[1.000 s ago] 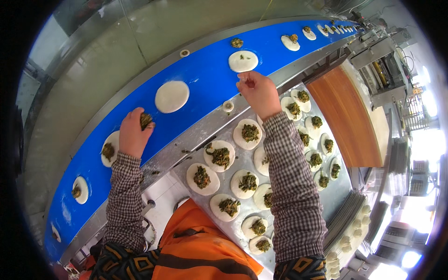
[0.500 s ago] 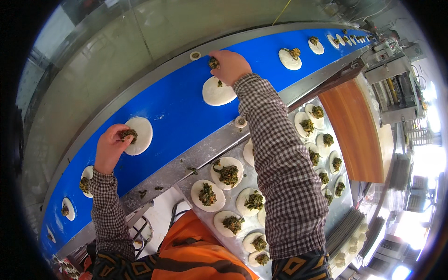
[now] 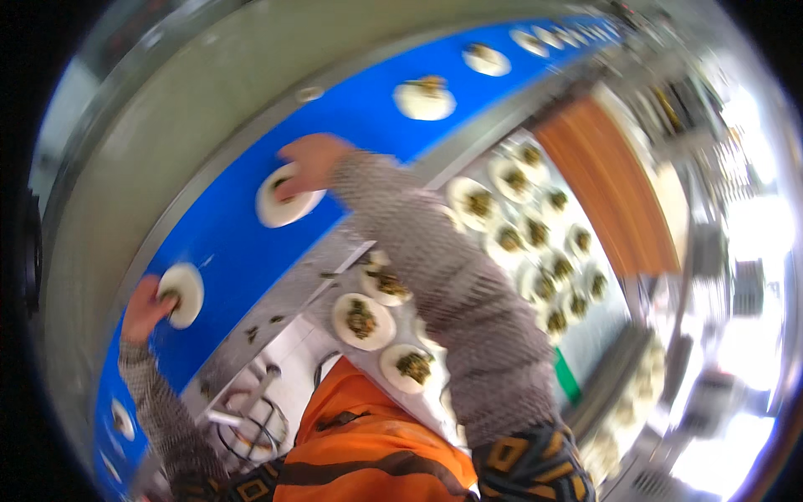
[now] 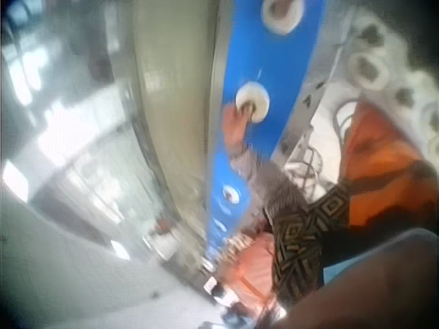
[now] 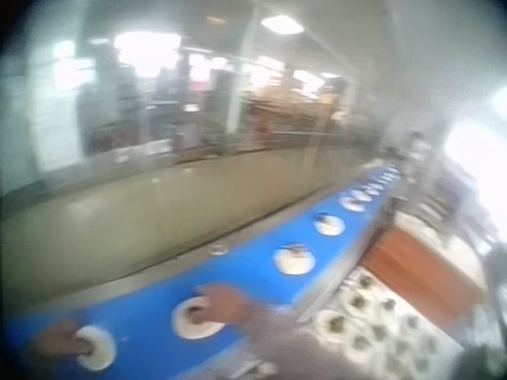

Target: The person places green filling onto round dough discs on a blue conveyor belt, then folds and pleats each disc into a dumpling. Completed dumplings are placed onto a metal tray beside the workstation.

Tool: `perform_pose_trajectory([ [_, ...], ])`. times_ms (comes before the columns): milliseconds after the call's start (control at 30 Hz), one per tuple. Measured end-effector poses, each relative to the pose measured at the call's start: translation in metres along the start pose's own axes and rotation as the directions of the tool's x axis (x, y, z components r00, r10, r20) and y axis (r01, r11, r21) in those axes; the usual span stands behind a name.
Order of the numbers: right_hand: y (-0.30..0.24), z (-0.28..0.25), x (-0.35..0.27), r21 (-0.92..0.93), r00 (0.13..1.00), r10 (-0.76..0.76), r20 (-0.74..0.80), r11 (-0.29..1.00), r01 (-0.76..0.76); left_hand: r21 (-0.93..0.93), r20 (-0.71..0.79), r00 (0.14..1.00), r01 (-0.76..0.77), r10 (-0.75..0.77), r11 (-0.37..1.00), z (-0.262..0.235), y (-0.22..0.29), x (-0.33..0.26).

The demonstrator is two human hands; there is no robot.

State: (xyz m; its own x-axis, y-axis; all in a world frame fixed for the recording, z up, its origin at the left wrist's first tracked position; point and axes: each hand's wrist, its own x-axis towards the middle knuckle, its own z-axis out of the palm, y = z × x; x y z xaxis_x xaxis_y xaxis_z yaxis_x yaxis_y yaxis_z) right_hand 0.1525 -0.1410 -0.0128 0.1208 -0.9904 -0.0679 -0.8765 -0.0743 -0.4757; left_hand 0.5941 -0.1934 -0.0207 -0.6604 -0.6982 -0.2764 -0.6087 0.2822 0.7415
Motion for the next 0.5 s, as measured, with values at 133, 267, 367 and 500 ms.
perform_pose_trajectory([
  [133,-0.027,0.025,0.035,0.011,0.921,0.032,0.388,0.999,-0.04,-0.106,0.011,0.998,0.058,-0.057,0.993,-0.011,-0.023,-0.021],
  [267,-0.091,0.06,0.029,-0.077,0.951,0.09,0.296,0.995,-0.07,0.057,-0.083,0.962,0.266,-0.261,0.962,-0.021,-0.024,-0.04],
  [367,-0.108,0.061,-0.007,0.136,0.99,0.035,0.134,0.989,-0.054,-0.132,-0.035,0.91,0.406,-0.414,0.904,-0.019,-0.003,-0.077],
  [500,-0.095,0.042,-0.116,0.568,0.914,0.26,-0.311,0.822,-0.04,-0.171,-0.399,0.913,0.01,-0.078,0.985,0.047,0.035,-0.097],
])
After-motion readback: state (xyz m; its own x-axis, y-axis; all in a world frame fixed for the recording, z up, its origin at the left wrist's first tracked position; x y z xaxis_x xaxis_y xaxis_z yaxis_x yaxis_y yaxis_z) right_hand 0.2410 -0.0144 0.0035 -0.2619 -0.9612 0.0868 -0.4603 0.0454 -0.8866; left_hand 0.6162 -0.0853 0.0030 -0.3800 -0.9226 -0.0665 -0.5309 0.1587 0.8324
